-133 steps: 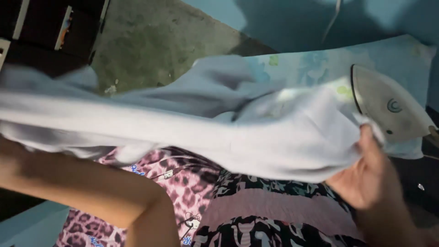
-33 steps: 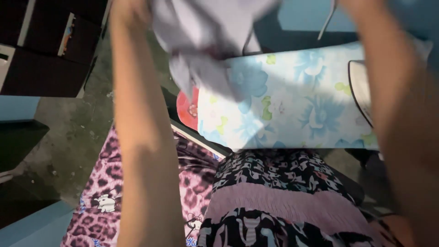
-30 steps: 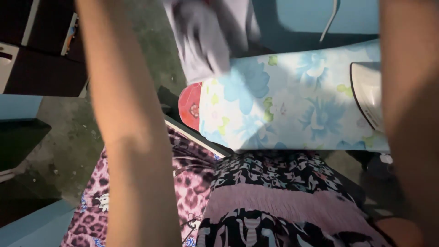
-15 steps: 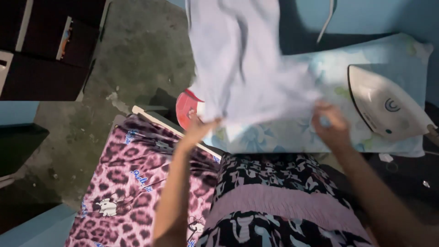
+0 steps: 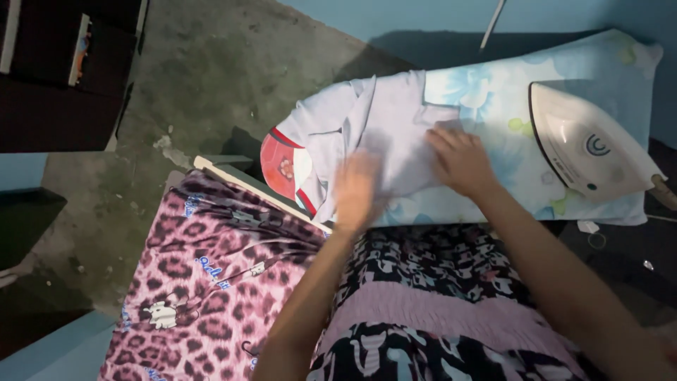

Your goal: The person irons a white shirt with red trim on a small ironing board. They repeatedly smooth and reposition the shirt, using a white electric iron to press the fabric. The shirt is handled one at a time and adjusted frequently during the process.

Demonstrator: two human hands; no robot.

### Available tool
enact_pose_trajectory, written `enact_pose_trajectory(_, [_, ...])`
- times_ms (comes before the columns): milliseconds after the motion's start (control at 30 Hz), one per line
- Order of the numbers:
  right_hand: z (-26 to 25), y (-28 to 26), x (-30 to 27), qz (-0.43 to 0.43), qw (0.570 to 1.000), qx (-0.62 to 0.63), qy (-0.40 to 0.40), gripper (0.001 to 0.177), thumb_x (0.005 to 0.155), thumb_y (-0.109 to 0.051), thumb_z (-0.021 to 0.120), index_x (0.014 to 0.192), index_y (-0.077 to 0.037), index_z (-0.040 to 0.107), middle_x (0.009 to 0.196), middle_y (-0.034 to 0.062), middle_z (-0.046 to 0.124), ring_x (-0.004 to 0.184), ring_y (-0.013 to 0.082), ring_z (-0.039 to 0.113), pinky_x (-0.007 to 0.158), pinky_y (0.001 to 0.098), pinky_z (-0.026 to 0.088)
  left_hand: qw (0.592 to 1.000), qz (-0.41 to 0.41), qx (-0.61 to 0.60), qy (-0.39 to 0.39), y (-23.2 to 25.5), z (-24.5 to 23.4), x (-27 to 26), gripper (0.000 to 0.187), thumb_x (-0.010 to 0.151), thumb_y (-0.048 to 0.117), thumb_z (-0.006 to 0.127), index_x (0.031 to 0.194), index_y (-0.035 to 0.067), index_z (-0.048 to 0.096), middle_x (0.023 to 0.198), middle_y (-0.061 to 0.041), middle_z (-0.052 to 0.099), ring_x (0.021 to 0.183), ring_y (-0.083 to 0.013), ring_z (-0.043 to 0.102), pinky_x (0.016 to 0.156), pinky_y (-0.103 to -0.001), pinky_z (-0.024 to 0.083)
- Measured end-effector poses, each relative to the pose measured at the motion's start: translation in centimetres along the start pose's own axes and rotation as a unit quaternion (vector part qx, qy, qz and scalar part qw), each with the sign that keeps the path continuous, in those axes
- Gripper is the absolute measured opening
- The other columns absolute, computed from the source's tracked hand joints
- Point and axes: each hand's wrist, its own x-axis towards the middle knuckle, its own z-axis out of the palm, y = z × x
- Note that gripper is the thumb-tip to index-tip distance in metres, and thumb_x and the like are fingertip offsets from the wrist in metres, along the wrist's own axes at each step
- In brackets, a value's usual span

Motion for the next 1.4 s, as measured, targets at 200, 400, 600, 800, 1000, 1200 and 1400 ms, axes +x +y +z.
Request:
enact_pose_trajectory(200, [2.8,15.2,-9.3,0.110,0.989,0.030,0.099,0.051,0.108,-0.020,0.059,0.155,-0.004,0.049,0.145,0.0115,0.056,0.129,0.0311,0.054,0.115,0.0485,0.039,0.971,0.173,-0.057,-0.154,3.1,6.9,-0.3,0.092,0.088,0.048,0.068,0.160,0.007,0.028,0.165,-0.021,0.028,0.152,-0.0393,0.025,0.120,-0.058,0.019])
enact_pose_trajectory(400, [-12.7,14.6,-9.3,0.274,0.935,-0.215,0.057,0.044,0.098,-0.029,0.065,0.127,0.003,0.061,0.124,0.0204,0.060,0.124,0.0415,0.056,0.107,0.0559,0.041,0.967,0.215,-0.043,-0.132,4.8,10.2,-0.2,0.075,0.099,0.049,0.055,0.162,0.013,0.033,0.167,-0.012,0.033,0.157,-0.0292,0.028,0.127,-0.054,0.022])
enact_pose_trajectory(600, [-12.2,20.1,-7.6,0.370,0.917,-0.106,-0.109,0.064,0.108,-0.055,0.068,0.109,0.010,0.070,0.090,0.0287,0.070,0.089,0.0444,0.070,0.080,0.0531,0.055,0.901,0.365,-0.103,-0.210,4.6,11.2,0.0,0.069,0.091,0.042,0.058,0.152,0.010,0.046,0.158,-0.014,0.043,0.146,-0.0321,0.037,0.116,-0.056,0.024])
enact_pose_trajectory(800, [-12.2,16.1,-4.3,0.443,0.868,-0.087,-0.208,0.076,0.111,-0.067,0.058,0.101,0.005,0.077,0.080,0.0270,0.074,0.082,0.0456,0.072,0.081,0.0533,0.055,0.895,-0.137,-0.420,-0.063,-1.5,2.5,1.5,0.043,0.100,0.033,0.052,0.134,0.009,0.061,0.130,-0.011,0.069,0.119,-0.0263,0.069,0.107,-0.041,0.055])
enact_pose_trajectory(1000, [-8.4,0.7,2.3,0.195,0.960,-0.054,-0.195,0.078,0.080,-0.079,0.060,0.104,-0.007,0.077,0.078,0.0137,0.074,0.064,0.0298,0.072,0.061,0.0412,0.058,0.957,-0.200,-0.167,0.130,-7.7,3.1,0.3,0.076,0.074,0.029,0.090,0.135,-0.003,0.056,0.113,-0.019,0.065,0.103,-0.0326,0.063,0.093,-0.042,0.050])
enact_pose_trajectory(1200, [-2.8,-5.2,5.6,0.078,0.941,-0.097,-0.316,0.070,0.086,-0.080,0.052,0.091,-0.014,0.076,0.073,0.0107,0.074,0.064,0.0290,0.072,0.062,0.0430,0.057,0.813,-0.298,-0.489,0.107,-10.6,3.9,0.1,0.054,0.083,0.024,0.084,0.124,-0.001,0.058,0.105,-0.006,0.071,0.091,-0.0122,0.067,0.082,-0.028,0.056])
enact_pose_trajectory(1400, [-3.6,0.0,4.6,0.168,0.944,-0.161,-0.236,0.069,0.089,-0.079,0.058,0.092,-0.013,0.079,0.075,0.0147,0.073,0.063,0.0339,0.071,0.059,0.0462,0.055,0.788,-0.338,-0.514,-0.018,-13.9,5.2,-0.8,0.030,0.091,0.017,0.084,0.097,0.000,0.060,0.078,-0.001,0.062,0.067,-0.0103,0.050,0.061,-0.028,0.042])
